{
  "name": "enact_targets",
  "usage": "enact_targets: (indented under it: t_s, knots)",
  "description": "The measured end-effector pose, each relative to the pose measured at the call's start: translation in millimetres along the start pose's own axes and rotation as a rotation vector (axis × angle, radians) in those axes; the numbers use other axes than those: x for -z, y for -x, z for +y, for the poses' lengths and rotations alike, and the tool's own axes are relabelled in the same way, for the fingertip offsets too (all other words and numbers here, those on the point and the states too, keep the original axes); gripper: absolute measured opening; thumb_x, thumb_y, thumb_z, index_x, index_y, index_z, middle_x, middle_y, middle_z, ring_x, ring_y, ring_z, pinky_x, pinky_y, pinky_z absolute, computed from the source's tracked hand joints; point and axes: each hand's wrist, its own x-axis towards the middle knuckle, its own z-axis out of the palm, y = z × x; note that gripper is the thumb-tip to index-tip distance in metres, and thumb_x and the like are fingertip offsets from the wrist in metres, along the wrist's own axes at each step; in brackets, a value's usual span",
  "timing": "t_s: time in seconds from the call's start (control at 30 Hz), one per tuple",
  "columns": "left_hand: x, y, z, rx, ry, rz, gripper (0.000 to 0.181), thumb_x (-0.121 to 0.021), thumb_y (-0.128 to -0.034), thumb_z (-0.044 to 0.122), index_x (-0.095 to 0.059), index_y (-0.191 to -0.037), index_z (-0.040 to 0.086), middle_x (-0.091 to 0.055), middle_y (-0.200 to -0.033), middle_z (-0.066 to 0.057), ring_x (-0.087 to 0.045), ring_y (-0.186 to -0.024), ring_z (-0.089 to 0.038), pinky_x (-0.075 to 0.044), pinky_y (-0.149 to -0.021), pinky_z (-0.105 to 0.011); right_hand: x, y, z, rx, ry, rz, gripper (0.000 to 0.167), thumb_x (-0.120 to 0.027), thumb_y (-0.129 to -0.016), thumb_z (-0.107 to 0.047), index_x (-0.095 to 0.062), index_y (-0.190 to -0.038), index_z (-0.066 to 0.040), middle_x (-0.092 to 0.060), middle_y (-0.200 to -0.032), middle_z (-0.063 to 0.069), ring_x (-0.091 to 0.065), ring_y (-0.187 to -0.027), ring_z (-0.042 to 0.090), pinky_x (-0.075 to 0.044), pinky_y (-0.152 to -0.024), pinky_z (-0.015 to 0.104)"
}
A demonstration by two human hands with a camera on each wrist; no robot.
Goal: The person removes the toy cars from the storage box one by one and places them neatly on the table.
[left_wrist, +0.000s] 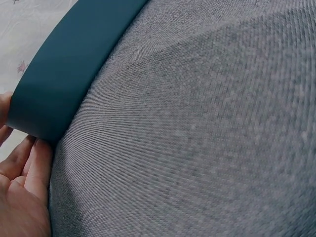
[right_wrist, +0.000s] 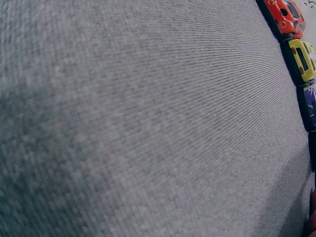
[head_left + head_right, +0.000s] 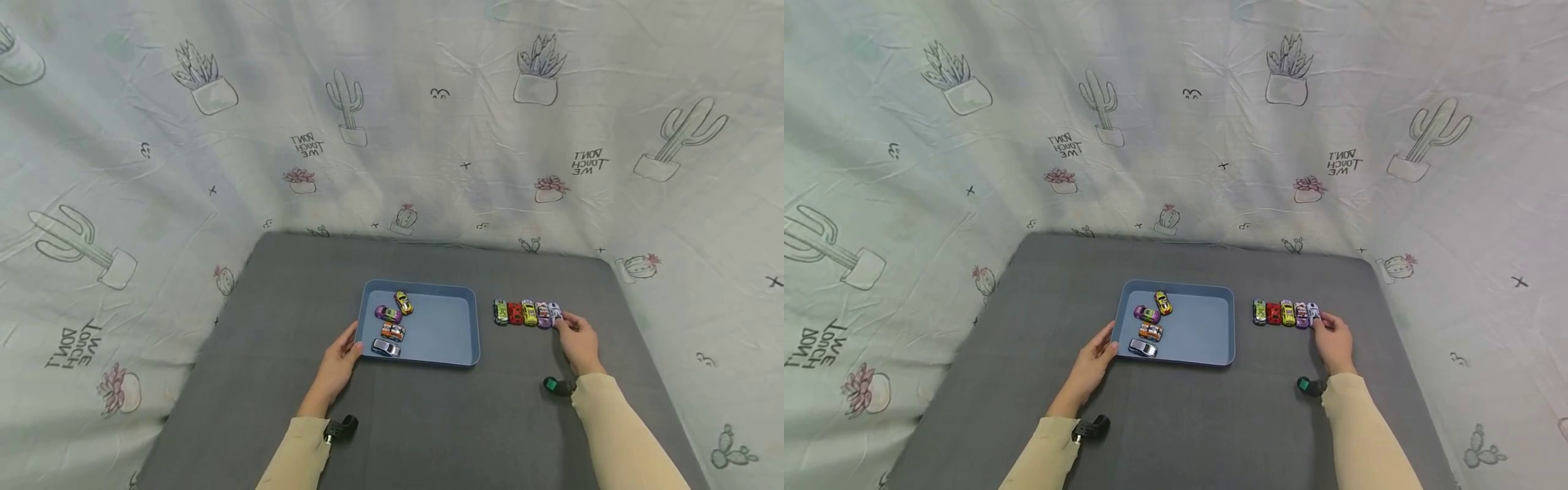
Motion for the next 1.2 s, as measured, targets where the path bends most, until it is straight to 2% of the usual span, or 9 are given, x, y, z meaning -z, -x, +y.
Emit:
enact_targets:
  t_s: [0.3,0.53,0.77,1.0,1.07,1.2]
  knots:
    - [1.4,1.4,0.3,0.004,0.013,-0.009,0.052,-0.056,-0.0998,0.023,-0.039,-0.149,0.026,-0.038,-0.151,-0.007,-0.036,-0.136,-0.030,-0.034,-0.108,-0.047,0,0.8,0,0.002,0.001,0.012,0.052,-0.044,-0.101,-0.032,-0.044,-0.141,0.001,-0.050,-0.128,0.019,-0.046,-0.113,0.026,-0.040,-0.082,0.031]
    - [2.4,0.7,2.1,-0.006,0.016,-0.015,0.052,-0.055,-0.0999,0.024,-0.039,-0.150,0.026,-0.036,-0.152,-0.007,-0.035,-0.137,-0.030,-0.034,-0.109,-0.046,2,2.1,-2,-0.001,0.005,0.026,0.052,-0.043,-0.101,-0.032,-0.044,-0.141,0.002,-0.048,-0.128,0.019,-0.045,-0.112,0.028,-0.040,-0.083,0.035]
    - [4.0,2.6,3.0,-0.005,0.033,-0.022,0.051,-0.055,-0.1004,0.020,-0.039,-0.149,0.025,-0.038,-0.151,-0.007,-0.036,-0.137,-0.029,-0.034,-0.109,-0.046,3,4.3,-4,-0.016,-0.008,0.026,0.052,-0.044,-0.101,-0.033,-0.045,-0.142,0.000,-0.050,-0.128,0.018,-0.045,-0.113,0.026,-0.039,-0.081,0.030]
    - [3.7,2.1,2.5,-0.005,0.036,-0.047,0.053,-0.054,-0.1007,0.022,-0.036,-0.151,0.022,-0.034,-0.153,-0.010,-0.034,-0.138,-0.031,-0.033,-0.109,-0.046,8,7.7,-6,-0.007,-0.003,0.000,0.056,-0.045,-0.101,-0.034,-0.042,-0.142,0.003,-0.049,-0.130,0.022,-0.046,-0.115,0.030,-0.042,-0.084,0.037]
    - [3.5,2.3,4.3,-0.007,0.039,-0.060,0.054,-0.053,-0.1012,0.020,-0.034,-0.152,0.019,-0.033,-0.153,-0.012,-0.034,-0.138,-0.032,-0.033,-0.109,-0.047,10,10.2,-8,-0.012,0.010,0.009,0.057,-0.046,-0.101,-0.035,-0.041,-0.143,0.003,-0.049,-0.131,0.024,-0.047,-0.116,0.032,-0.042,-0.084,0.038]
    - [5.0,8.2,22.8,0.004,0.035,-0.069,0.054,-0.052,-0.1016,0.013,-0.033,-0.152,0.011,-0.033,-0.152,-0.017,-0.033,-0.137,-0.036,-0.033,-0.108,-0.049,7,18.3,-17,0.028,0.034,0.052,0.056,-0.048,-0.100,-0.034,-0.043,-0.140,0.005,-0.051,-0.127,0.024,-0.049,-0.111,0.031,-0.043,-0.078,0.033]
